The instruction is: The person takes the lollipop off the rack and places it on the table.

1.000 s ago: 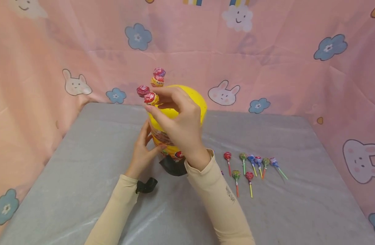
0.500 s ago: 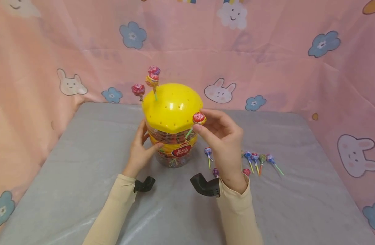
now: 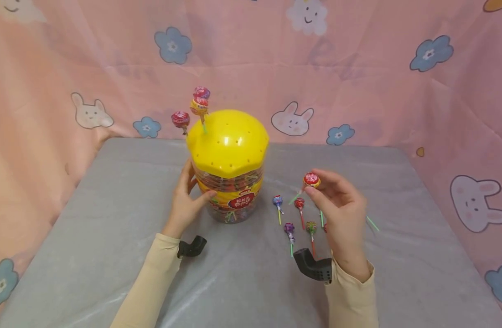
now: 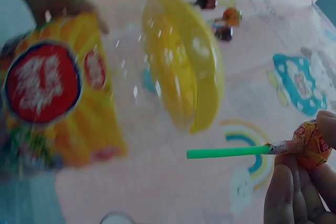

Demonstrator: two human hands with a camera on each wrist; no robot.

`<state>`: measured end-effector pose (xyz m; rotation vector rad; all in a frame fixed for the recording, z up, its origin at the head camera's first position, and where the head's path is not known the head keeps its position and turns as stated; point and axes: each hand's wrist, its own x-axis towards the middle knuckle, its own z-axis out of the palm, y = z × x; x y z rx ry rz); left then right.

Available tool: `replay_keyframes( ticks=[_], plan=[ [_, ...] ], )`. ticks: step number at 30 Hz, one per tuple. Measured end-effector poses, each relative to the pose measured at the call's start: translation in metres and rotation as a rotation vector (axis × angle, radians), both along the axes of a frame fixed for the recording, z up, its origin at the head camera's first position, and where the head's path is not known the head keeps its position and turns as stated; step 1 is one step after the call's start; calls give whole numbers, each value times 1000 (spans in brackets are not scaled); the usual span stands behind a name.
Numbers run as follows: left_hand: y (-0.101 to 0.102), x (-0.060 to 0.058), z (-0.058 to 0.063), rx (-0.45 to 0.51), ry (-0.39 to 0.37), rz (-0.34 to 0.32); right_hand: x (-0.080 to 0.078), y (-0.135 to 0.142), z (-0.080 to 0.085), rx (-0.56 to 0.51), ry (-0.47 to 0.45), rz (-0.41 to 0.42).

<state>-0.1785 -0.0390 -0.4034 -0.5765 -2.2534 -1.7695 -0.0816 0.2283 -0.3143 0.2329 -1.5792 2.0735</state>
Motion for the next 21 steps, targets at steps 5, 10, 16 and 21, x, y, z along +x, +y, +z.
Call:
replay_keyframes(
  ticks=[5,10,16,21],
  plan=[
    [0,0,0,1,12,-12,14,31,-16,-15,-47,-40],
    [1,0,0,0,21,-15,27,57,-37,-17,-157,-103],
    [1,0,-1,2,19,-17,41,91,-63,230,-431,-178],
    [1,0,-1,11,3,-13,43,115,-77,567,-678,-201]
  ],
)
